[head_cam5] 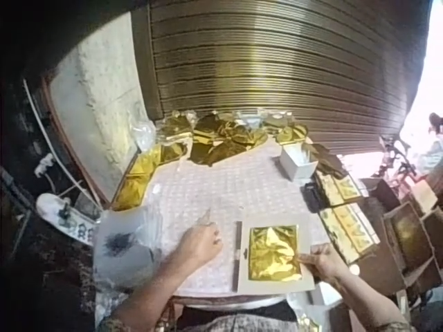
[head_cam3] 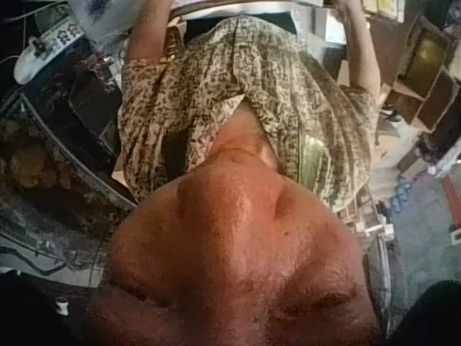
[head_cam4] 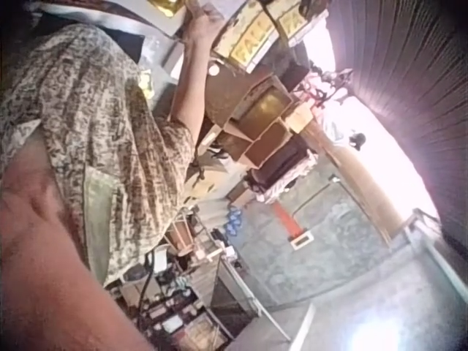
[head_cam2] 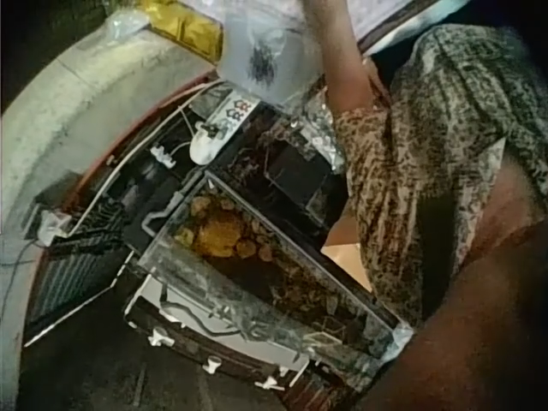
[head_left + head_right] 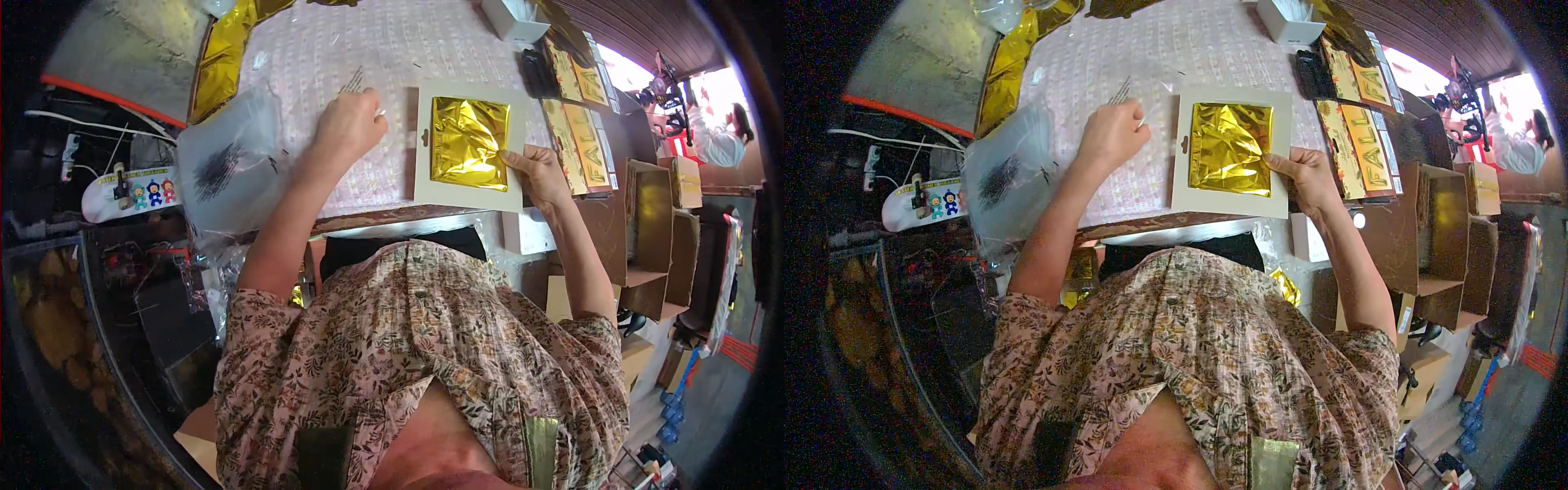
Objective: The person folds gold-colored foil pouches by hand, then places them into clear plastic sleeves for final packaging.
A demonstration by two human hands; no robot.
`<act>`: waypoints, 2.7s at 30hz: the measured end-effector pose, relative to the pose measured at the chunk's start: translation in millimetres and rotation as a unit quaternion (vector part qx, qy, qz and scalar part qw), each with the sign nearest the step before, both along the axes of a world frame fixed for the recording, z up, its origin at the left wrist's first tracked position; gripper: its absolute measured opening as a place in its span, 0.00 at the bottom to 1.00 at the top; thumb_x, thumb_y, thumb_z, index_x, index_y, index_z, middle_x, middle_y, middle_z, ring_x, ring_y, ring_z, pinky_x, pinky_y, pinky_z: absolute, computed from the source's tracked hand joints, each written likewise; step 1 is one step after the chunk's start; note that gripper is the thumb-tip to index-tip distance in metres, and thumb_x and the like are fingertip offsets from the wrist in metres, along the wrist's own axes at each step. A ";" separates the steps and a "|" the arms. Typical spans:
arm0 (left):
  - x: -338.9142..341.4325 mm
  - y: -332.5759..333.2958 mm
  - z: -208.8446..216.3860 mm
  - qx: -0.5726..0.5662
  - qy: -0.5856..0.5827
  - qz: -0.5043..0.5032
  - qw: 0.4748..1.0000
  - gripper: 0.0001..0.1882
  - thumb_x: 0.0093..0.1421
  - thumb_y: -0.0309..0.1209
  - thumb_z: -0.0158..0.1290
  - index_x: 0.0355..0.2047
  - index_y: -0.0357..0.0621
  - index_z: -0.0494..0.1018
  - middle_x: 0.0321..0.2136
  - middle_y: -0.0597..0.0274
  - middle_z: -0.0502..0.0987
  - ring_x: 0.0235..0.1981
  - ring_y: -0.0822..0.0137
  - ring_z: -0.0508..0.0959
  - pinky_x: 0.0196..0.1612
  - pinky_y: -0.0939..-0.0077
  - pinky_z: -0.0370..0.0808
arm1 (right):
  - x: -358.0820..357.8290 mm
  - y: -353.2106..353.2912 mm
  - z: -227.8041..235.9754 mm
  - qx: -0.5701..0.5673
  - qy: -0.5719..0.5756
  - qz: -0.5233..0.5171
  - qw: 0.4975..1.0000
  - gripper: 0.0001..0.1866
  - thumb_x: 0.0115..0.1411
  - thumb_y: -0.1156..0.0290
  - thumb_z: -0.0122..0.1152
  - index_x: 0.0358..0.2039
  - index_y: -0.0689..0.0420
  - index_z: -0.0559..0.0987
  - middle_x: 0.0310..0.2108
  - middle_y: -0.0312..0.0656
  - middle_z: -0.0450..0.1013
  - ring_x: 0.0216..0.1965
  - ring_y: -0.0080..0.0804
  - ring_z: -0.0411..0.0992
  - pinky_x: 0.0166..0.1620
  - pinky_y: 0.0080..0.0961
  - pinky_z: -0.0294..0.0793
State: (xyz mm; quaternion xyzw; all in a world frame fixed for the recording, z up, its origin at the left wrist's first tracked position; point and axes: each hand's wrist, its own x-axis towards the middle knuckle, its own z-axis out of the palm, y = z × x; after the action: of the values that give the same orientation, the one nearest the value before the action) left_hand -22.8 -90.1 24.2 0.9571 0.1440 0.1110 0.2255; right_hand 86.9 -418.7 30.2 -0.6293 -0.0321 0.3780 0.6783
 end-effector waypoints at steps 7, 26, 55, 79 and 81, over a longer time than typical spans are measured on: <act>-6.9 -11.8 16.7 0.079 0.008 -0.067 0.995 0.11 0.51 0.21 0.55 0.35 0.32 0.71 0.29 0.35 0.81 0.35 0.34 0.82 0.44 0.42 0.78 | -1.7 -3.8 -7.9 0.003 -0.013 -0.002 1.000 0.06 0.62 0.75 0.70 0.36 0.65 0.86 0.30 0.44 0.83 0.25 0.25 0.79 0.29 0.23 0.80; -29.7 -30.2 -0.8 0.009 -0.110 -0.001 0.994 0.06 0.58 0.28 0.60 0.28 0.39 0.77 0.27 0.49 0.80 0.29 0.48 0.82 0.34 0.56 0.79 | 16.8 8.5 -9.8 -0.053 0.028 0.015 0.998 0.07 0.59 0.76 0.73 0.24 0.60 0.84 0.23 0.41 0.80 0.19 0.26 0.76 0.22 0.28 0.78; -13.7 -44.9 16.9 -0.048 0.107 -0.005 0.993 0.14 0.56 0.44 0.59 0.30 0.47 0.84 0.27 0.48 0.84 0.32 0.46 0.85 0.38 0.52 0.82 | -3.8 39.1 7.4 -0.090 -0.083 -0.055 0.991 0.07 0.64 0.73 0.69 0.34 0.66 0.86 0.28 0.42 0.82 0.21 0.22 0.76 0.23 0.22 0.74; -14.0 -34.5 2.8 -0.081 0.089 -0.050 0.991 0.21 0.56 0.48 0.64 0.24 0.41 0.81 0.21 0.49 0.82 0.24 0.51 0.84 0.32 0.58 0.79 | -4.3 31.7 10.0 -0.205 -0.245 -0.021 0.947 0.11 0.66 0.68 0.68 0.38 0.65 0.87 0.29 0.35 0.83 0.26 0.13 0.74 0.30 0.16 0.71; -18.4 -33.8 3.0 -0.091 0.066 -0.052 0.992 0.20 0.57 0.47 0.63 0.24 0.41 0.81 0.21 0.50 0.82 0.24 0.51 0.84 0.32 0.57 0.79 | -5.3 33.5 13.9 -0.212 -0.235 -0.017 0.948 0.11 0.66 0.68 0.68 0.39 0.65 0.87 0.29 0.35 0.83 0.25 0.14 0.74 0.29 0.16 0.70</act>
State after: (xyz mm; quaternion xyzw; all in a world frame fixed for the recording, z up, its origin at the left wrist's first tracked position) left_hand -41.2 -123.9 27.2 0.9441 0.1180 0.0218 0.3072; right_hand 81.7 -385.2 44.2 -0.8302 -0.0993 0.2059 0.5085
